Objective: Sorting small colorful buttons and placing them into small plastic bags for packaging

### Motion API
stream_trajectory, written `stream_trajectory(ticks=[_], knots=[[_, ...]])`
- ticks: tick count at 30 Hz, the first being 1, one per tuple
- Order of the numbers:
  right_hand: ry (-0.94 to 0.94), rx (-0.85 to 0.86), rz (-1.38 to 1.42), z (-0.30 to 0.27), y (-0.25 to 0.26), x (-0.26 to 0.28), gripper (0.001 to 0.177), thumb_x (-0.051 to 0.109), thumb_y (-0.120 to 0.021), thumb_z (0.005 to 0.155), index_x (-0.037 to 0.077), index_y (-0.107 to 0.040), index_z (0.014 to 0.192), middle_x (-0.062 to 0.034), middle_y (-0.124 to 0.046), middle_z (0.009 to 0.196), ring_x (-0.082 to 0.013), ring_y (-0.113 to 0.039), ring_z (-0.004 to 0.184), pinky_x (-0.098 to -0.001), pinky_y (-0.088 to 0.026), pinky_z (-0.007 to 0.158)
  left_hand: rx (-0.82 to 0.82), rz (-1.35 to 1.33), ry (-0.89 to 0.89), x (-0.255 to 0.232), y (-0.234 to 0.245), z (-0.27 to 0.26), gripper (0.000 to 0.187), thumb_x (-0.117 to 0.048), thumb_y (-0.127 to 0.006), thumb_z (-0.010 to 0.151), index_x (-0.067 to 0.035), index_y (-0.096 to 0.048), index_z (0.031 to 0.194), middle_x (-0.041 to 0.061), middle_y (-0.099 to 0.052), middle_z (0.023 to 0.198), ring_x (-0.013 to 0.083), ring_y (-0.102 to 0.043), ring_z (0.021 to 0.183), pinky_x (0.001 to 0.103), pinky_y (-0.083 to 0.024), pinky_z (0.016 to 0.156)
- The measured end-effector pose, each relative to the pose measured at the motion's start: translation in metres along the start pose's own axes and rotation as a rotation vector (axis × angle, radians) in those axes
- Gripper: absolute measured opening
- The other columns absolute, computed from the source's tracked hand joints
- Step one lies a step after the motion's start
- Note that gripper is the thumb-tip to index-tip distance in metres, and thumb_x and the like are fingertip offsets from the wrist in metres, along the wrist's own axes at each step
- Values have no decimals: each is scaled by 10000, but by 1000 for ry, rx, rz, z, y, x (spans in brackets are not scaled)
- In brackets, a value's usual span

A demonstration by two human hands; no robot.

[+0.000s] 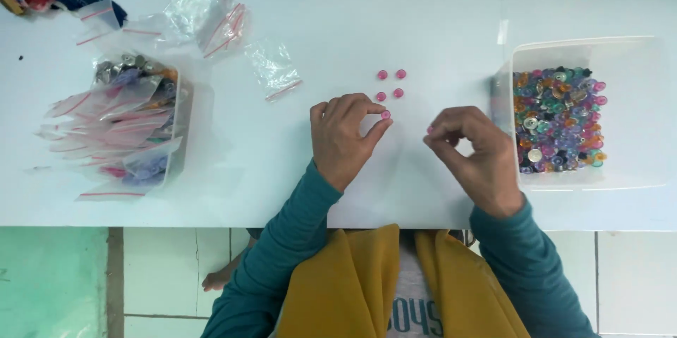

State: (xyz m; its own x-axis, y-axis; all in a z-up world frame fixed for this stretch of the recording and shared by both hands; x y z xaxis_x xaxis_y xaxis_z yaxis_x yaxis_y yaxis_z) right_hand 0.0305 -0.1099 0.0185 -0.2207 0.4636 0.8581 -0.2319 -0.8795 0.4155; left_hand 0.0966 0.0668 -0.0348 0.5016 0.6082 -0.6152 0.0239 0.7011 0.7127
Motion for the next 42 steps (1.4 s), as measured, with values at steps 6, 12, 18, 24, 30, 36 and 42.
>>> stream_trajectory(ticks=[6,12,18,24,30,36,42], knots=[[-36,43,-121,7,-60,-61,155,-110,-766,869,-7,-677,944,-173,-691,951,-298,-668,821,-386,-536,661,24,12,64,14,-8,-8,171,-277,-807,922,-163,-727,1021,40,-620,1138,245,-591,1149,519,-345,992],[-92,60,-160,7,-63,-63,171,-73,-772,901,28,-678,1001,-161,-695,1024,-303,-655,883,-368,-516,681,34,26,42,21,-23,-12,188,-328,-751,956,-175,-708,1056,13,-573,1159,225,-547,1160,486,-329,993],[-107,71,-149,6,-61,-61,164,-29,-781,915,31,-680,1031,-165,-704,1058,-300,-661,909,-372,-509,709,33,17,18,20,-23,-13,254,-338,-764,942,-179,-683,1123,22,-548,1190,239,-526,1186,515,-321,1006],[5,-6,-69,5,-39,-20,160,-94,-733,929,-15,-686,1060,-207,-680,1019,-309,-661,827,-399,-563,684,-92,-41,-4,16,-4,-10,151,-304,-729,975,-212,-684,1086,-9,-565,1152,224,-558,1152,503,-324,985],[-19,-44,-69,-25,8,15,149,-30,-771,889,79,-765,990,-95,-740,1000,-200,-697,789,-309,-592,661,-80,-119,-109,-47,5,10,110,-312,-708,989,-214,-718,1038,-12,-606,1156,208,-575,1137,488,-322,975],[-97,-107,-318,-37,103,0,159,5,-838,876,64,-795,1018,-132,-763,1026,-262,-716,838,-345,-581,685,49,-161,-428,-139,-32,31,123,-287,-726,969,-204,-703,1055,-14,-618,1086,212,-602,1071,462,-337,939],[-311,94,-666,-49,151,-84,181,117,-752,934,128,-803,1108,-95,-740,1060,-294,-632,1014,-423,-503,863,249,69,-634,-210,-119,41,61,-177,-776,882,-148,-767,830,51,-699,838,252,-607,838,431,-414,868]])
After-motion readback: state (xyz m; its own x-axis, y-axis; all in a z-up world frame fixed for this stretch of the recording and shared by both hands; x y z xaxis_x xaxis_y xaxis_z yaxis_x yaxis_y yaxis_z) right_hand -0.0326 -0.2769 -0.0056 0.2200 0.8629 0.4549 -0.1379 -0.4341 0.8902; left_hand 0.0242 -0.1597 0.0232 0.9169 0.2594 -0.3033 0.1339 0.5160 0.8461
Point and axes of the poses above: each hand's wrist, its own z-axis towards the middle knuckle, its own y-axis out of the back of the hand, x = y × z, the point moved 10 cm from there along z, towards the middle knuckle
